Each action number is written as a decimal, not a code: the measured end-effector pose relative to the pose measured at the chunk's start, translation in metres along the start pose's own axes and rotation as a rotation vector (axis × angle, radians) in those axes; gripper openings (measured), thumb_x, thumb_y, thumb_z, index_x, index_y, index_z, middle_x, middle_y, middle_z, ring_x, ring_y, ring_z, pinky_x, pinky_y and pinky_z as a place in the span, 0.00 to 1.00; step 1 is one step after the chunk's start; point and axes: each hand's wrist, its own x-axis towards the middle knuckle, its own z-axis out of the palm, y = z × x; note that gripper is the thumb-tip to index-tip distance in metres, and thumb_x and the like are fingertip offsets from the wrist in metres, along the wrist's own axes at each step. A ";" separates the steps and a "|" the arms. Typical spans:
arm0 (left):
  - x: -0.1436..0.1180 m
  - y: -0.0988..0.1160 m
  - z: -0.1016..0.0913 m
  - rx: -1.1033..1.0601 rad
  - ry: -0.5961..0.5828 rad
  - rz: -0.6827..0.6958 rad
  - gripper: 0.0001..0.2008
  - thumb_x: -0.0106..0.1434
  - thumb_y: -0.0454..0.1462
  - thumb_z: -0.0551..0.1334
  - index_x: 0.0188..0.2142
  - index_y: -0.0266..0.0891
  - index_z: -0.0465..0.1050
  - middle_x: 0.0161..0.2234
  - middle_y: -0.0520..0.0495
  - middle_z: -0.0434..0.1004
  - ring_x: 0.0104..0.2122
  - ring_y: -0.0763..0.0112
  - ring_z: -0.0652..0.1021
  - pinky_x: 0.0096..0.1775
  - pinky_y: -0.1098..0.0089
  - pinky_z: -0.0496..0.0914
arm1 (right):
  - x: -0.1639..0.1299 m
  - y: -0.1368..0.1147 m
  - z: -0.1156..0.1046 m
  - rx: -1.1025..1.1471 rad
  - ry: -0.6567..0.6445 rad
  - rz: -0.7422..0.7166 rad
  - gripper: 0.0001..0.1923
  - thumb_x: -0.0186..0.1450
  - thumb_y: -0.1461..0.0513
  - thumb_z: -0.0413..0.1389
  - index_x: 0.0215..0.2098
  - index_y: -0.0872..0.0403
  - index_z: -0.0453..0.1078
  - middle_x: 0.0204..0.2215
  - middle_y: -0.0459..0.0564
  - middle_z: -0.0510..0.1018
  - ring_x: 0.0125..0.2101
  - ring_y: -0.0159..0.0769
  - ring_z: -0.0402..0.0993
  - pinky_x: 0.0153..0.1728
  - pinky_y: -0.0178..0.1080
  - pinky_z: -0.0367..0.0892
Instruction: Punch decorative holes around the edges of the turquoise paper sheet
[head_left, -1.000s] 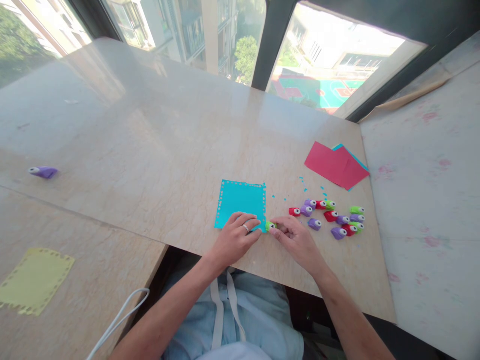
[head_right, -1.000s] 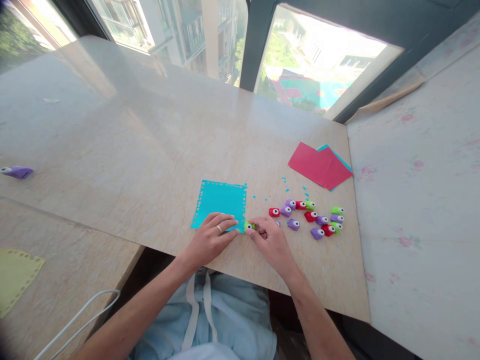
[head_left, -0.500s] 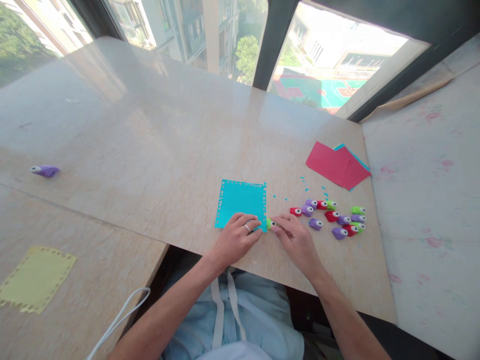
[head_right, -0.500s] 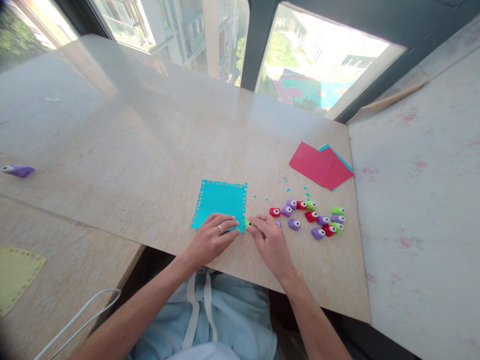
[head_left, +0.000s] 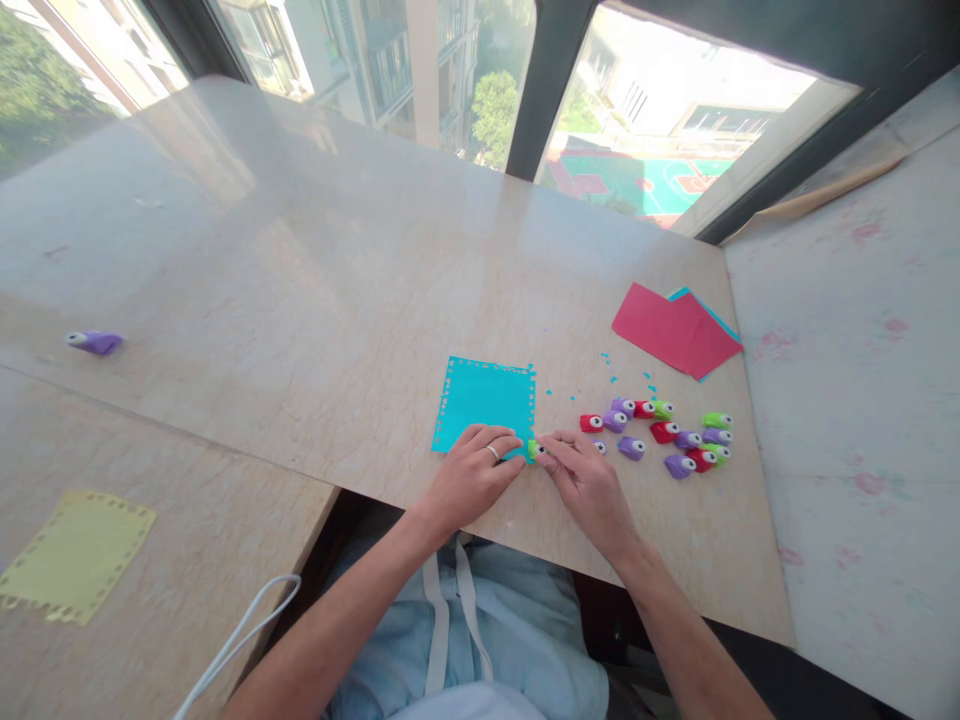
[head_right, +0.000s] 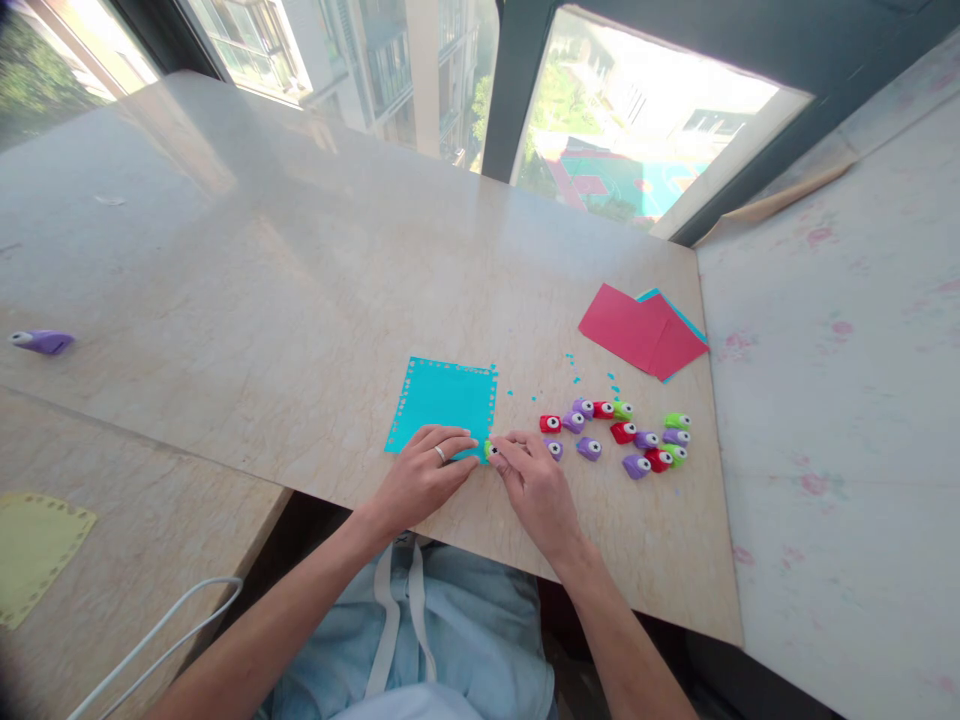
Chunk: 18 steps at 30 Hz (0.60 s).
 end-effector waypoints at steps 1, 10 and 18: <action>0.000 0.000 0.000 -0.004 -0.002 0.000 0.04 0.66 0.34 0.60 0.37 0.41 0.74 0.44 0.49 0.78 0.49 0.68 0.74 0.48 0.65 0.67 | 0.001 0.000 0.000 0.022 -0.004 0.030 0.13 0.70 0.59 0.53 0.49 0.52 0.76 0.43 0.53 0.75 0.43 0.36 0.74 0.45 0.38 0.69; 0.000 0.001 -0.001 -0.027 -0.048 0.013 0.06 0.67 0.35 0.59 0.39 0.41 0.74 0.44 0.49 0.78 0.49 0.68 0.73 0.47 0.66 0.67 | 0.010 -0.001 -0.003 0.355 -0.111 0.345 0.21 0.64 0.49 0.59 0.48 0.53 0.78 0.44 0.54 0.75 0.37 0.34 0.73 0.36 0.36 0.70; -0.002 0.001 0.002 -0.034 -0.095 -0.023 0.07 0.68 0.36 0.57 0.39 0.41 0.74 0.45 0.48 0.78 0.50 0.68 0.74 0.47 0.65 0.66 | 0.017 -0.001 -0.007 0.297 -0.148 0.405 0.25 0.61 0.46 0.58 0.46 0.55 0.78 0.35 0.52 0.78 0.27 0.32 0.68 0.30 0.37 0.67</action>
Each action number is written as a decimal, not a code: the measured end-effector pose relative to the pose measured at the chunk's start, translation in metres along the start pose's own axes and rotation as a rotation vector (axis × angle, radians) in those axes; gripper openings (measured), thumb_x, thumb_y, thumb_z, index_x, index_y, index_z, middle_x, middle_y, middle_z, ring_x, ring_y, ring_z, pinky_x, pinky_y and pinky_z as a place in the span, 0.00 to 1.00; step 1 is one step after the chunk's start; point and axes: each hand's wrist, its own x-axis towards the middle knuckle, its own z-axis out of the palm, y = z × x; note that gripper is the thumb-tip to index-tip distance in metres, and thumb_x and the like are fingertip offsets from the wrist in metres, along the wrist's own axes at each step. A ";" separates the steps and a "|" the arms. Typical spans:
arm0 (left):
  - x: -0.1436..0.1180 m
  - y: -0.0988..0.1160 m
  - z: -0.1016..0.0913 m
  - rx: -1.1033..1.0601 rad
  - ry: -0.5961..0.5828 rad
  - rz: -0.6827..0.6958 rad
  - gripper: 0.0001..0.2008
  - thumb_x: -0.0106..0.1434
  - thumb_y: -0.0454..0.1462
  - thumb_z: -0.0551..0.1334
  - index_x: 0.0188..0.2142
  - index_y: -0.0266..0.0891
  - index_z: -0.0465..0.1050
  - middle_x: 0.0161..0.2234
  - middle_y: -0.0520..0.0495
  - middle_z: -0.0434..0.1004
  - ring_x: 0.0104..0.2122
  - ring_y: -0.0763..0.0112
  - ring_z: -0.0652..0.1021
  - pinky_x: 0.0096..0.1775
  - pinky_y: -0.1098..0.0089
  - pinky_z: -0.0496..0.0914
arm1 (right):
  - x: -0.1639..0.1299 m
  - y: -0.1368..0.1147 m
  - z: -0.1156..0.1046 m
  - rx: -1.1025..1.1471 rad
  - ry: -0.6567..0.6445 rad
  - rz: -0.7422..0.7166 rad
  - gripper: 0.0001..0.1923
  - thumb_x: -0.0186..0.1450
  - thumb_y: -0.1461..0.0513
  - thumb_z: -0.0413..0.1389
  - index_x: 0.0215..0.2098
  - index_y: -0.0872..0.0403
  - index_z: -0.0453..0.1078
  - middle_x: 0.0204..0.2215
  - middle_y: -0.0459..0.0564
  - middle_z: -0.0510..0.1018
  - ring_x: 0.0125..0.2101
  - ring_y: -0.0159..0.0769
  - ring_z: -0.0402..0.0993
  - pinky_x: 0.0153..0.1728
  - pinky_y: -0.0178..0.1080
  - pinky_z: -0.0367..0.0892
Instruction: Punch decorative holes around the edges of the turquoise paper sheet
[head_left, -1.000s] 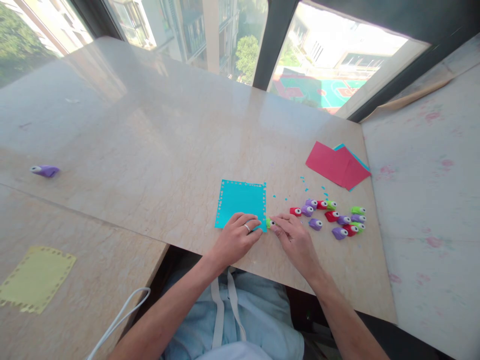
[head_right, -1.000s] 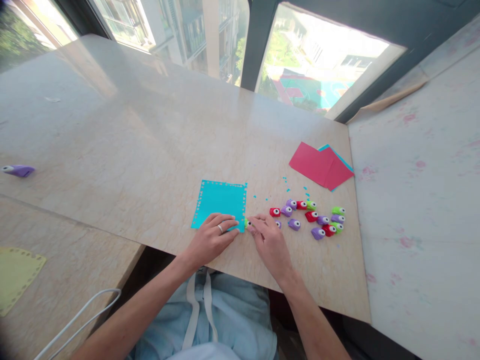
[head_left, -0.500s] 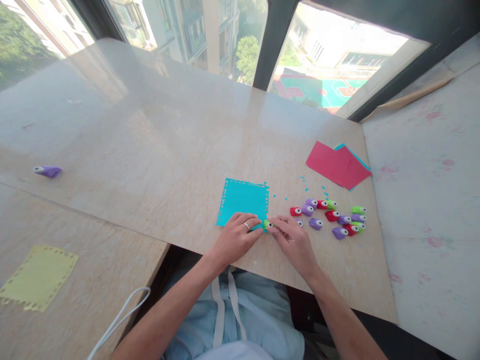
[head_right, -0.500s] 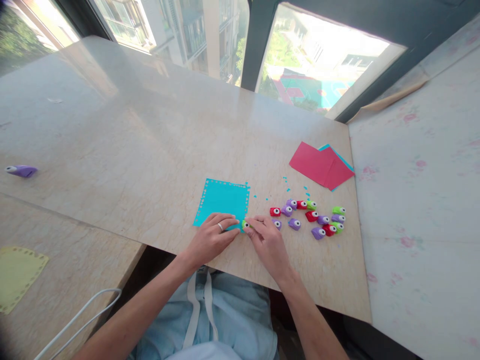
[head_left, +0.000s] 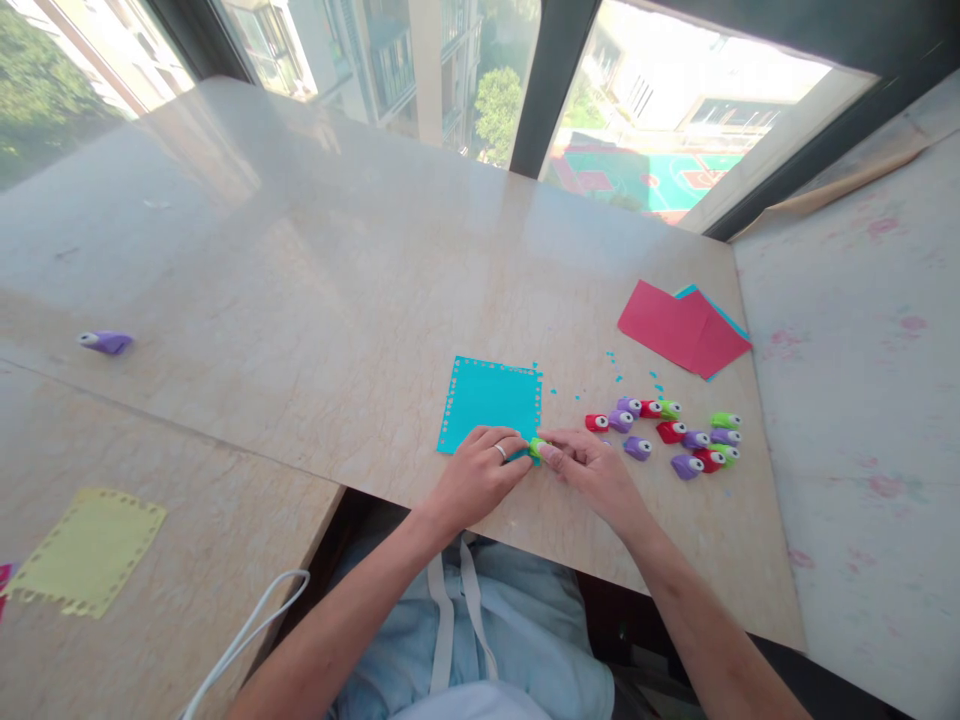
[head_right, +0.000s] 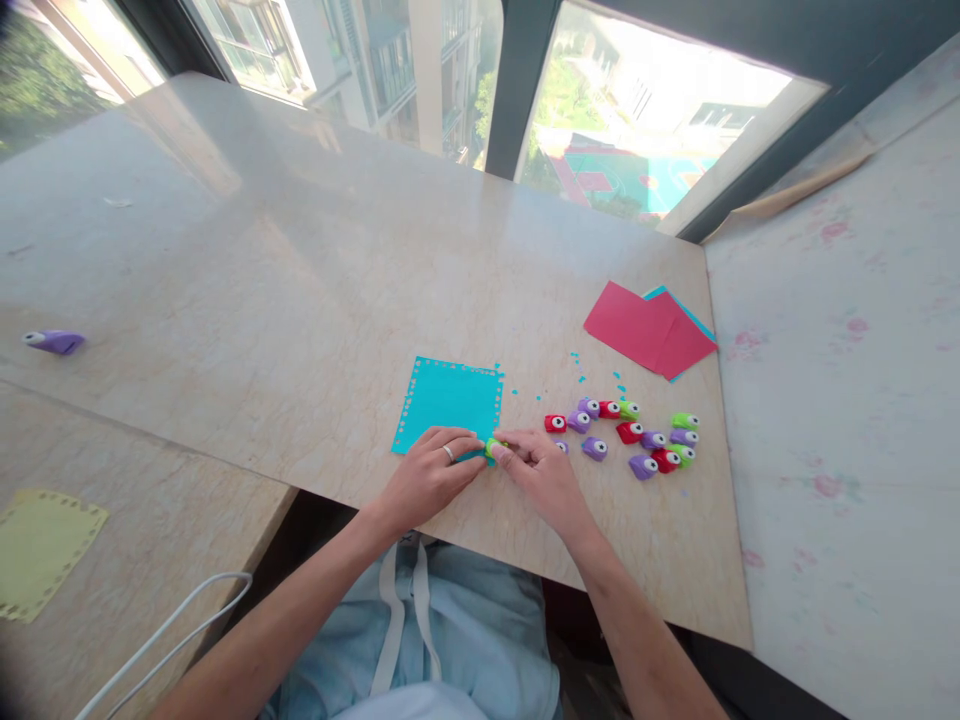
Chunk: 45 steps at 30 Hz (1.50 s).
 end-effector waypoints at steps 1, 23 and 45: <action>0.000 0.000 0.000 -0.006 -0.003 -0.005 0.07 0.68 0.36 0.57 0.39 0.41 0.74 0.45 0.48 0.78 0.49 0.68 0.74 0.47 0.66 0.66 | 0.001 -0.002 -0.001 -0.009 -0.007 0.016 0.25 0.61 0.46 0.59 0.46 0.56 0.78 0.32 0.51 0.78 0.26 0.31 0.68 0.30 0.37 0.66; 0.001 -0.009 -0.003 -0.161 0.308 -0.429 0.08 0.66 0.35 0.60 0.43 0.40 0.76 0.44 0.46 0.81 0.50 0.66 0.77 0.52 0.59 0.71 | 0.038 -0.032 -0.026 0.016 -0.352 0.333 0.18 0.50 0.55 0.70 0.32 0.57 0.74 0.28 0.50 0.78 0.28 0.31 0.73 0.29 0.34 0.71; 0.000 -0.008 0.001 -0.131 0.170 -0.458 0.09 0.65 0.40 0.61 0.41 0.41 0.77 0.49 0.44 0.77 0.57 0.60 0.72 0.58 0.51 0.67 | 0.051 -0.041 -0.027 -0.275 -0.416 0.183 0.13 0.51 0.55 0.65 0.29 0.56 0.75 0.27 0.47 0.79 0.28 0.32 0.72 0.28 0.33 0.63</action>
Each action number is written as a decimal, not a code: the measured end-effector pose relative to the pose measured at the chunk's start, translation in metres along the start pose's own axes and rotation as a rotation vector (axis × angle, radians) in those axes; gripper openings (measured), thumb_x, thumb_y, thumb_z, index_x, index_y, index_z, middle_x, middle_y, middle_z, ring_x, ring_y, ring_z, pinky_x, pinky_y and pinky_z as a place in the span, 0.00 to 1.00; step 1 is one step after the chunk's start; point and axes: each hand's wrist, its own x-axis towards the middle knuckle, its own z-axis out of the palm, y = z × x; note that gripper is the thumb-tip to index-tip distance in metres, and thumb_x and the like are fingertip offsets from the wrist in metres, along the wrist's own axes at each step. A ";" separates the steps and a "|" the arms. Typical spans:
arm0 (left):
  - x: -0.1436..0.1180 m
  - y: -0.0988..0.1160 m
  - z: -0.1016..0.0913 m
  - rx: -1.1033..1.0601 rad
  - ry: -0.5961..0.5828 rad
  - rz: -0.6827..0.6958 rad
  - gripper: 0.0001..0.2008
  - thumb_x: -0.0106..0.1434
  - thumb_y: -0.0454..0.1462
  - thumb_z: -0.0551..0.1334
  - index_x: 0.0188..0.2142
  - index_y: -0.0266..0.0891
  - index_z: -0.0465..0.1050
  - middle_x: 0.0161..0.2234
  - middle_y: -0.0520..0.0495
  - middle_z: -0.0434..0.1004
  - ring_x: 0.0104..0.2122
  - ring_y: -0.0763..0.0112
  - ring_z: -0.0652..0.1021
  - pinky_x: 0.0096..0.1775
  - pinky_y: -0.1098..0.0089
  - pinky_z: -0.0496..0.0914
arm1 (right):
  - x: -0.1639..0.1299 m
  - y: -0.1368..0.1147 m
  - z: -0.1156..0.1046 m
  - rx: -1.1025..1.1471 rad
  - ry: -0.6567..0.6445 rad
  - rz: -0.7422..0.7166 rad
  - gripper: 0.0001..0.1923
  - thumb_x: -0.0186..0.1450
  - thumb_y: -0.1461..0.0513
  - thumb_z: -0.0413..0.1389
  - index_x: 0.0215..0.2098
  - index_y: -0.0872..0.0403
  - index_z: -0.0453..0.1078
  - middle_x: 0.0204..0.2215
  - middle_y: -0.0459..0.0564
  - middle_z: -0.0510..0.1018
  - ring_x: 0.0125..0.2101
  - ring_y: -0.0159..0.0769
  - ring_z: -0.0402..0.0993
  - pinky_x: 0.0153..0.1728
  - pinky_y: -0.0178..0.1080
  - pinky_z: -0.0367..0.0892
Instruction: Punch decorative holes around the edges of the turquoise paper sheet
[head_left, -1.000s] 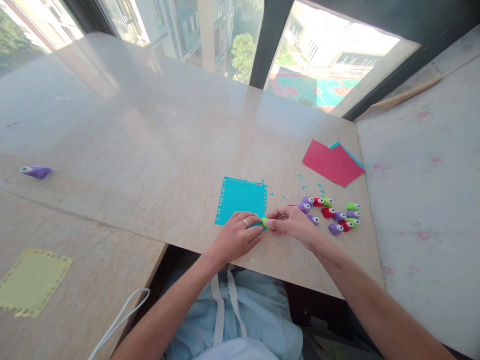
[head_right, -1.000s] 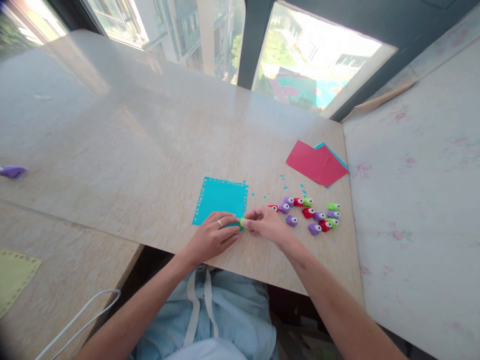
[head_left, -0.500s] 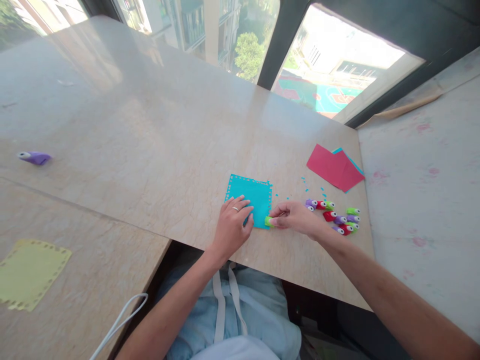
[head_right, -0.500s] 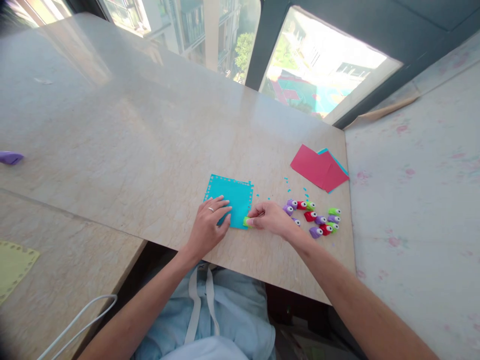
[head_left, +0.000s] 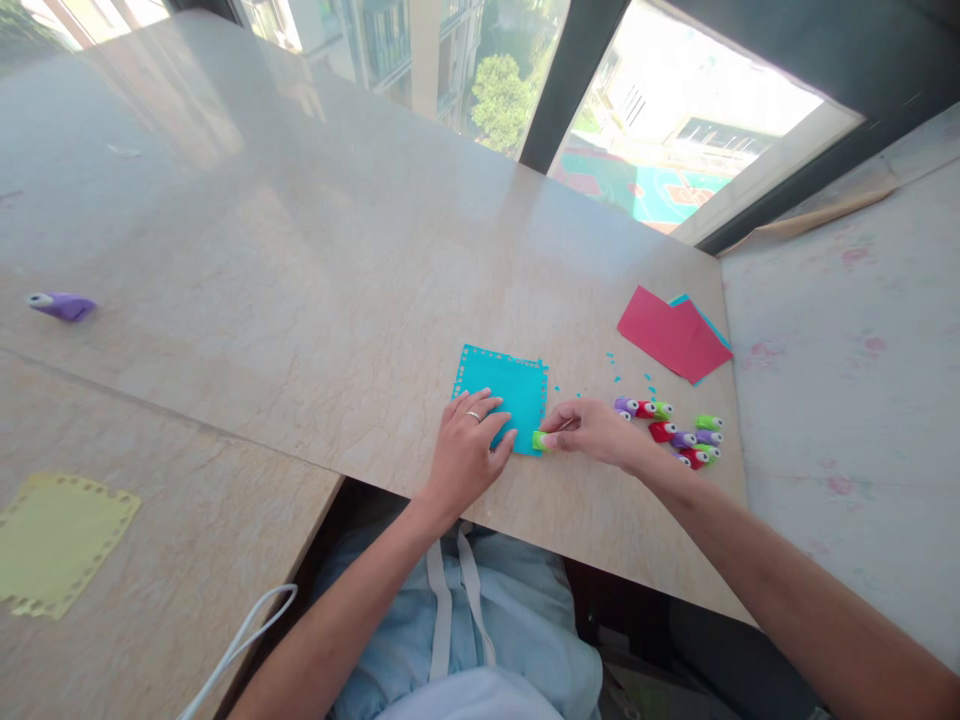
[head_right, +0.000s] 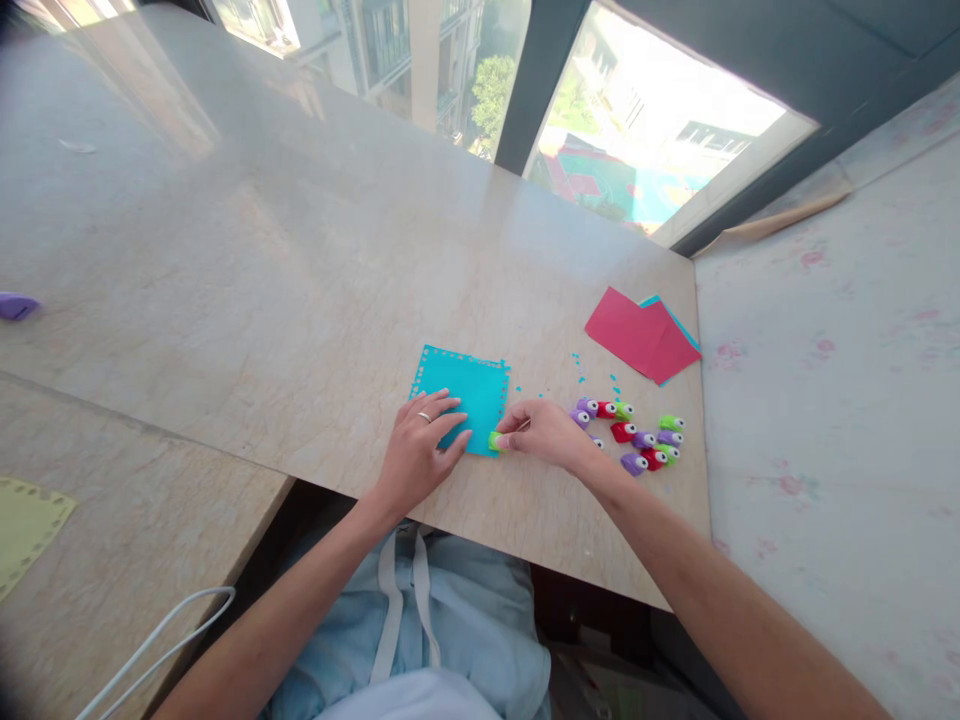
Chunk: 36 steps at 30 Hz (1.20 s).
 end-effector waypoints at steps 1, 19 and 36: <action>0.000 0.000 0.000 -0.003 -0.002 -0.001 0.08 0.65 0.40 0.61 0.41 0.42 0.77 0.49 0.44 0.77 0.57 0.60 0.72 0.58 0.51 0.67 | 0.001 -0.001 0.000 -0.054 0.016 -0.005 0.12 0.52 0.56 0.65 0.29 0.56 0.75 0.27 0.47 0.79 0.28 0.33 0.73 0.28 0.33 0.63; -0.003 0.002 0.002 0.058 -0.005 0.022 0.07 0.65 0.35 0.59 0.40 0.41 0.76 0.51 0.45 0.77 0.58 0.58 0.71 0.60 0.50 0.64 | 0.010 -0.046 0.006 -0.457 -0.020 0.212 0.11 0.52 0.69 0.61 0.20 0.53 0.62 0.13 0.41 0.65 0.17 0.27 0.62 0.18 0.32 0.53; -0.006 0.002 0.000 0.041 -0.004 -0.043 0.08 0.65 0.35 0.59 0.39 0.42 0.77 0.50 0.47 0.77 0.57 0.60 0.72 0.61 0.50 0.64 | 0.001 -0.029 0.006 -0.396 0.029 0.198 0.11 0.59 0.65 0.61 0.23 0.56 0.64 0.15 0.41 0.66 0.19 0.26 0.63 0.21 0.30 0.54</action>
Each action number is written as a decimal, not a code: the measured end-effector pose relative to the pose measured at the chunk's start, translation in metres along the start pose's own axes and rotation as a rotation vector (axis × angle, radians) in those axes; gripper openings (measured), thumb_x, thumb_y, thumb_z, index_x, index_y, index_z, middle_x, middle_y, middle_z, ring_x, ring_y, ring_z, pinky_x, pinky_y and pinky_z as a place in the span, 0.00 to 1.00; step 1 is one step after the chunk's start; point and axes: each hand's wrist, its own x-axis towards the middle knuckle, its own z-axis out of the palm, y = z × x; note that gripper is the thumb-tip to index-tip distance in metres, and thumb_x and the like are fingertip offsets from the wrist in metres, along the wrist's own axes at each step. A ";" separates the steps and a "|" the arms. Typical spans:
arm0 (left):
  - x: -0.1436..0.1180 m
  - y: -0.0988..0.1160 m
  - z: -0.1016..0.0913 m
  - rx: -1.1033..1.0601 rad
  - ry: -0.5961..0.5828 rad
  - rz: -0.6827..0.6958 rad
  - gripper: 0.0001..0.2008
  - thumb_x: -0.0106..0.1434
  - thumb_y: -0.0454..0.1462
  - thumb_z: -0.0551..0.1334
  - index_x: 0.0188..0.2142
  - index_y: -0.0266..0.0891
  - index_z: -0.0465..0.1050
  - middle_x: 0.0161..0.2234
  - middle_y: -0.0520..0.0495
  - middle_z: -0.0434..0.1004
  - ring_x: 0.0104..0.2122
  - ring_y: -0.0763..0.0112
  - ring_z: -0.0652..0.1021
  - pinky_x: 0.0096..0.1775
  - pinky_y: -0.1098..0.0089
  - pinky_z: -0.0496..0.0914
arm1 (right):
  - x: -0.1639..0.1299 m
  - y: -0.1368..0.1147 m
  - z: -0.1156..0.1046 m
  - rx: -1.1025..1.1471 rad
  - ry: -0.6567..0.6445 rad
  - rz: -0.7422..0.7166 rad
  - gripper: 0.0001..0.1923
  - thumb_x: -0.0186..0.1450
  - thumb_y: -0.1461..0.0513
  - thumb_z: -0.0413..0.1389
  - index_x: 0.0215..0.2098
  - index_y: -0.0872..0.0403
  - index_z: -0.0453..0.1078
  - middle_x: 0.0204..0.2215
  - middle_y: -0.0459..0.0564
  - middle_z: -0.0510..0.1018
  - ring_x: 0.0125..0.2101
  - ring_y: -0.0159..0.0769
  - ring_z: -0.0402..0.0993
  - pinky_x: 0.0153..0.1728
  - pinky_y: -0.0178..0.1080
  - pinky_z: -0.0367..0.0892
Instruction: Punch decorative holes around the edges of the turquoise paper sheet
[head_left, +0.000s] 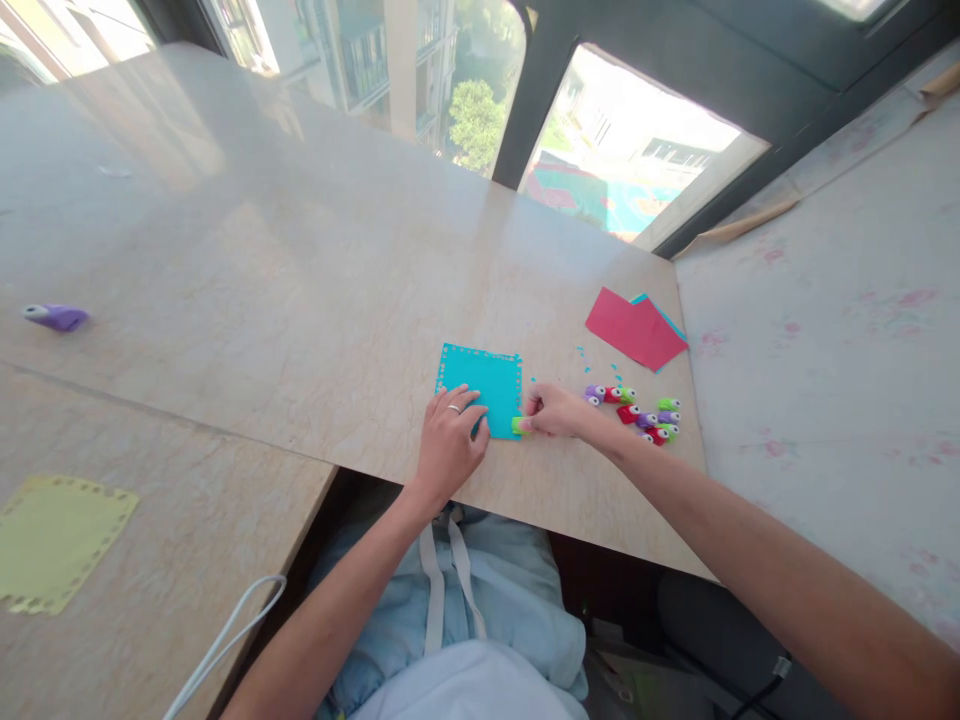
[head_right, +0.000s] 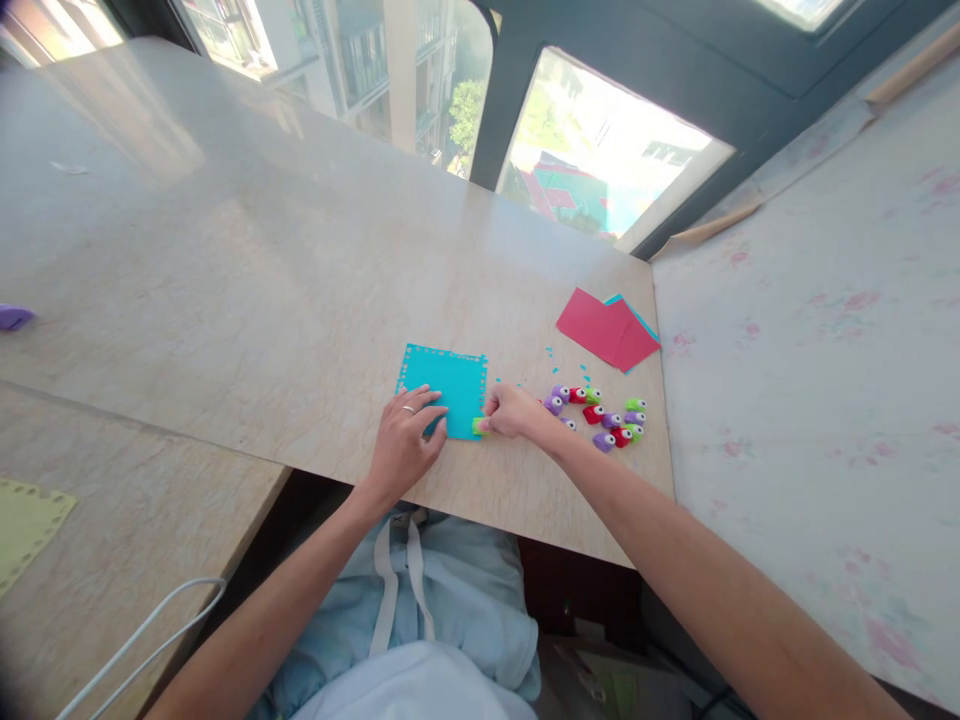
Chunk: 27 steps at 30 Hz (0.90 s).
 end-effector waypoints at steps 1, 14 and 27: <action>0.000 0.000 0.000 -0.006 0.001 -0.003 0.08 0.65 0.35 0.59 0.39 0.42 0.77 0.50 0.47 0.77 0.57 0.60 0.72 0.61 0.51 0.64 | -0.002 0.004 0.002 0.005 0.029 -0.031 0.10 0.60 0.64 0.61 0.24 0.56 0.65 0.17 0.41 0.67 0.20 0.26 0.63 0.22 0.30 0.54; -0.004 0.000 -0.003 -0.011 -0.005 -0.038 0.08 0.65 0.35 0.59 0.39 0.42 0.77 0.50 0.49 0.77 0.57 0.61 0.72 0.62 0.51 0.64 | -0.025 0.042 0.035 0.195 0.304 -0.361 0.20 0.60 0.58 0.61 0.50 0.55 0.70 0.36 0.47 0.75 0.28 0.29 0.69 0.32 0.34 0.64; -0.005 -0.001 -0.002 0.001 0.021 -0.034 0.08 0.65 0.35 0.59 0.40 0.42 0.77 0.50 0.48 0.77 0.57 0.62 0.72 0.61 0.52 0.65 | -0.031 0.042 0.049 -0.140 0.467 -0.375 0.14 0.65 0.64 0.56 0.49 0.55 0.73 0.39 0.51 0.76 0.35 0.35 0.73 0.36 0.36 0.63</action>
